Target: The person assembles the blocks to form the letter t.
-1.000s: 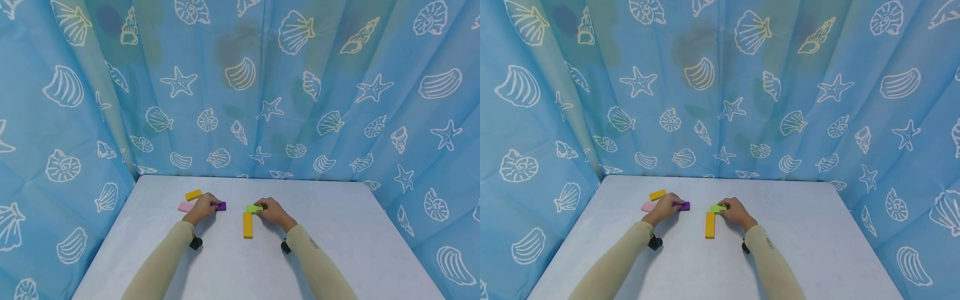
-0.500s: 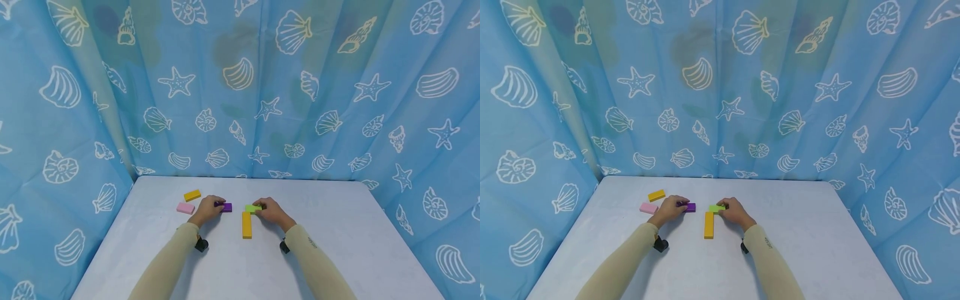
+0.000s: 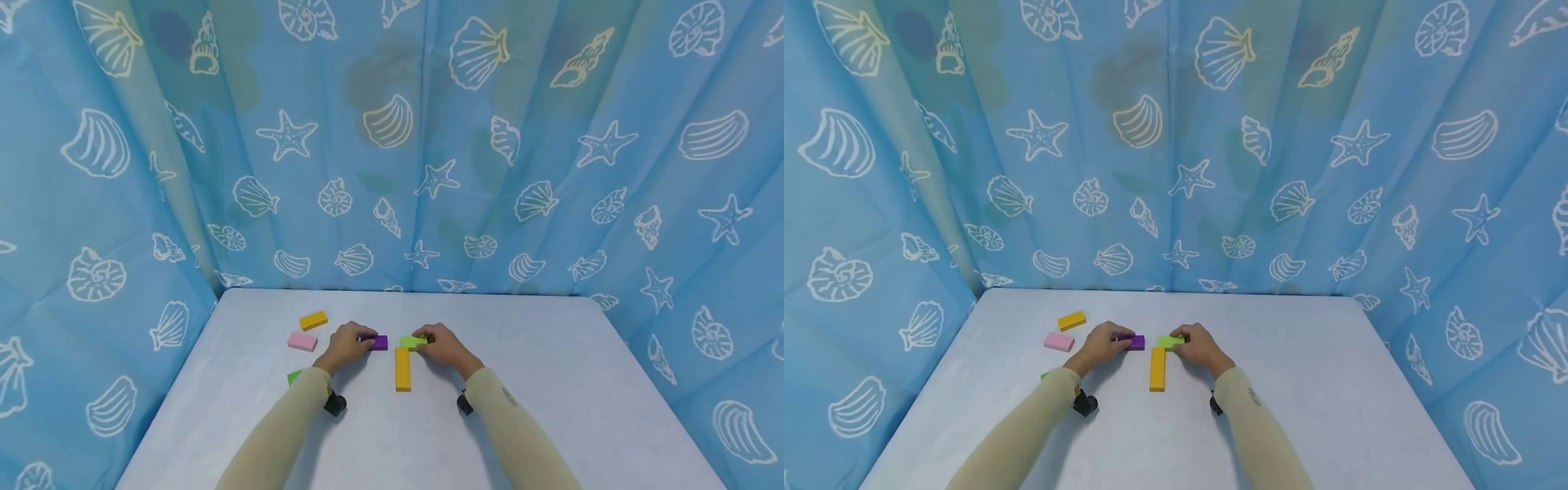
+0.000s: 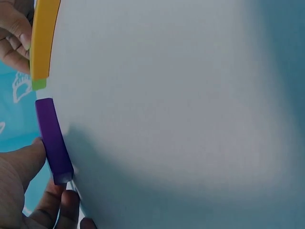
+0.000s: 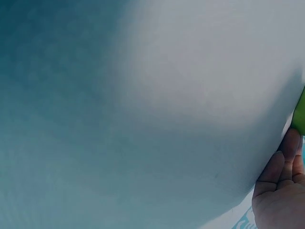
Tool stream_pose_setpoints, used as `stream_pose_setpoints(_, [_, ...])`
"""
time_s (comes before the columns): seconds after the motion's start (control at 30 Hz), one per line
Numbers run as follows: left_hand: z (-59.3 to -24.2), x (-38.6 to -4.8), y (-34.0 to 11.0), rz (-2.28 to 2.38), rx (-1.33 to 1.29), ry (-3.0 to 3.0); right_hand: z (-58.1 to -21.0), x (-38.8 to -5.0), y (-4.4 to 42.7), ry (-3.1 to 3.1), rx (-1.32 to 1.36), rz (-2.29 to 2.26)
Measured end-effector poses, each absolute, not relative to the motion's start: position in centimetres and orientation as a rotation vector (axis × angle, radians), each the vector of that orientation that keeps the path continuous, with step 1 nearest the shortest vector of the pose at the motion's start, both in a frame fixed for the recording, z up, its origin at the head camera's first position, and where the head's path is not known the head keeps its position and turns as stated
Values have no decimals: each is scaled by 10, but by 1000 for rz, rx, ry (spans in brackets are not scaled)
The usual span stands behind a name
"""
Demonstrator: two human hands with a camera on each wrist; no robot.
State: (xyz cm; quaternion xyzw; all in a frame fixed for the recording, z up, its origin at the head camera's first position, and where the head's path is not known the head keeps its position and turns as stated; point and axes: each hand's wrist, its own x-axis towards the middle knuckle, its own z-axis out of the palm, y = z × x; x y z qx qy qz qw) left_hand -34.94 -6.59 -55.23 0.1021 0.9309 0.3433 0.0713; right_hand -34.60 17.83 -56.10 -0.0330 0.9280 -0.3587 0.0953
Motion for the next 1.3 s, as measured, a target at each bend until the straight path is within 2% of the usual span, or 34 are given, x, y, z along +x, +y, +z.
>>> stream_pose_setpoints(1.3, [-552,-353,-47,1002,357,2785,-557,-344,176,2756,-73,-1072])
